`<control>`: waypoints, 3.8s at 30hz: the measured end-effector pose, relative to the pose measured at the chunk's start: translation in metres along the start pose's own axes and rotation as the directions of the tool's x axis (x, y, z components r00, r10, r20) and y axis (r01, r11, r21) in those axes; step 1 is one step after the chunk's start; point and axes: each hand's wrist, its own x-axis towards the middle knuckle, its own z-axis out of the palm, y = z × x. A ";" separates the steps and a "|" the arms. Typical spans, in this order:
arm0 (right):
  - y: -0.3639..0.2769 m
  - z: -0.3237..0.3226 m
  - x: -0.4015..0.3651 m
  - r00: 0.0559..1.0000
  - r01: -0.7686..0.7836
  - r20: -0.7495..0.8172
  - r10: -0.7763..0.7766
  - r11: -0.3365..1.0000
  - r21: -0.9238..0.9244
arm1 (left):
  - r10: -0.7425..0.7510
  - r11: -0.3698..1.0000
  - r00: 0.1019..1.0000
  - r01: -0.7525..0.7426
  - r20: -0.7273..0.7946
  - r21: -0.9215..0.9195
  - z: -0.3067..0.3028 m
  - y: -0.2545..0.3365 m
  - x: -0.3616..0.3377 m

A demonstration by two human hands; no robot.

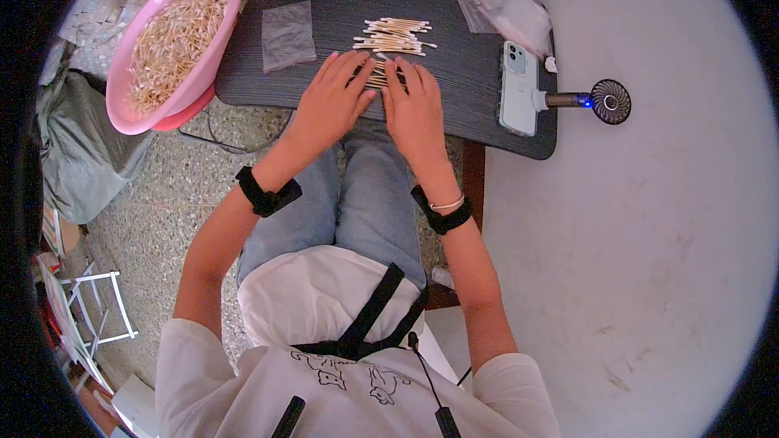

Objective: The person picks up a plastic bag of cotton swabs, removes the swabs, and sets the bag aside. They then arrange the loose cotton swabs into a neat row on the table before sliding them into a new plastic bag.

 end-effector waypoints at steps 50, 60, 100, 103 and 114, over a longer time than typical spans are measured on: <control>0.023 -0.007 0.001 0.998 -0.004 0.068 -0.001 0.997 0.077 | -0.013 0.997 0.993 0.004 0.119 0.077 0.005 0.012 -0.002; 0.018 -0.013 -0.001 0.984 -0.100 0.171 0.059 0.964 0.246 | 0.113 0.993 0.978 -0.117 0.175 0.013 -0.002 0.002 -0.002; 0.011 0.001 0.012 0.941 -0.293 0.032 0.338 0.760 0.580 | -0.291 0.628 0.950 0.277 0.110 -0.727 0.010 0.006 0.017; 0.004 0.010 0.017 0.924 -0.291 0.003 0.381 0.702 0.649 | -0.424 0.374 0.905 0.209 0.034 -0.904 0.038 0.011 0.025; 0.022 0.001 0.010 0.973 -0.175 -0.066 0.222 0.890 0.420 | -0.225 0.783 0.973 0.149 -0.051 -0.604 0.006 -0.007 0.019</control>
